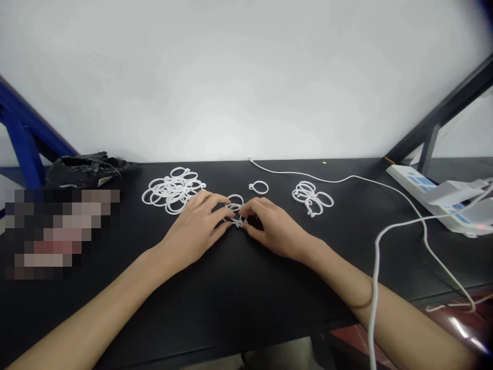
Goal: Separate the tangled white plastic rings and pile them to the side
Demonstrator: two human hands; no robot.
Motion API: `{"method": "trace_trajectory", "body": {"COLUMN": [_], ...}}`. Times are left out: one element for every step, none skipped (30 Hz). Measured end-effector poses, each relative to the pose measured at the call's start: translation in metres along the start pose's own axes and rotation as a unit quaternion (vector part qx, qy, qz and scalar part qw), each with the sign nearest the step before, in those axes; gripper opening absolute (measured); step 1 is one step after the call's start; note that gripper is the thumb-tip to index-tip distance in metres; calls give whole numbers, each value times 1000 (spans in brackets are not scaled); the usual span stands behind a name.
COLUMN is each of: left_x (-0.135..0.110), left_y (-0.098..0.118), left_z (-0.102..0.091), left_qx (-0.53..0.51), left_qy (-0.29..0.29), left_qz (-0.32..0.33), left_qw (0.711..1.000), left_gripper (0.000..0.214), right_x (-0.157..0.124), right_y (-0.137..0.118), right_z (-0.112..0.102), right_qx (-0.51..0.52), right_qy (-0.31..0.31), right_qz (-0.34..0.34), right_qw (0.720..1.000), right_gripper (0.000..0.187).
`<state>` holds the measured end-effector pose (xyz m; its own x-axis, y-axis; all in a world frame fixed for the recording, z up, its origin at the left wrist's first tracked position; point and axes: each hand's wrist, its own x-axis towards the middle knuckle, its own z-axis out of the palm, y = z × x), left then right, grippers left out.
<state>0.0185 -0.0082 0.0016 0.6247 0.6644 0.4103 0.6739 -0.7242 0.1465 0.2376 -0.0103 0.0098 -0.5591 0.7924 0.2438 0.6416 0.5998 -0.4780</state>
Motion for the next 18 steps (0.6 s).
{"method": "trace_trajectory", "body": {"left_x": [0, 0, -1, -1, 0, 0, 0, 0, 1, 1, 1, 1, 1, 1, 1, 0, 0, 0], "left_y": [0, 0, 0, 0, 0, 0, 0, 0, 1, 1, 1, 1, 1, 1, 1, 2, 2, 3], "left_z": [0, 0, 0, 0, -1, -1, -1, -2, -2, -3, -3, -4, -4, -4, -4, -4, -4, -4], "left_qx": [-4, -7, -10, -12, -14, -16, -20, -24, -30, -36, -43, -48, -52, -54, -55, -54, -52, -50], "left_qy": [-7, -14, -20, -23, -24, -23, -20, -16, -12, -7, -1, 4, 10, 14, 18, 22, 27, 34], "left_qz": [0, 0, 0, 0, 0, 0, 0, -1, -2, -3, -5, -4, -4, -4, -5, -8, -13, -19], "left_qw": [1000, 1000, 1000, 1000, 1000, 1000, 1000, 1000, 999, 999, 999, 999, 999, 998, 998, 998, 998, 998], "left_gripper": [19, 19, 19, 18, 17, 16, 15, 13, 11, 10, 9, 8, 7, 5, 4, 3, 3, 4], "right_x": [0, 0, -1, -1, -1, -1, -2, -2, -1, -1, -1, 0, 0, 0, 0, -1, -1, -1], "right_y": [0, 0, 1, 1, 0, 0, -1, -2, -3, -4, -6, -7, -8, -9, -10, -11, -11, -12], "right_z": [0, 0, 1, 1, 2, 2, 2, 2, 1, 1, 0, -1, -2, -3, -4, -4, -5, -5], "right_qx": [2, 5, 8, 13, 18, 24, 31, 39, 46, 53, 59, 65, 70, 74, 80, 84, 88, 92], "right_qy": [0, 1, 4, 7, 11, 15, 20, 28, 37, 47, 57, 65, 72, 77, 79, 80, 81, 82], "right_qz": [0, -1, 0, 1, 2, 2, 1, -1, -5, -10, -14, -18, -20, -23, -24, -26, -28, -30], "right_qw": [1000, 1000, 1000, 1000, 1000, 1000, 999, 999, 998, 997, 997, 996, 995, 994, 993, 993, 992, 992], "right_gripper": [17, 18, 20, 23, 25, 27, 29, 29, 29, 28, 27, 26, 25, 24, 24, 23, 22, 21]}}
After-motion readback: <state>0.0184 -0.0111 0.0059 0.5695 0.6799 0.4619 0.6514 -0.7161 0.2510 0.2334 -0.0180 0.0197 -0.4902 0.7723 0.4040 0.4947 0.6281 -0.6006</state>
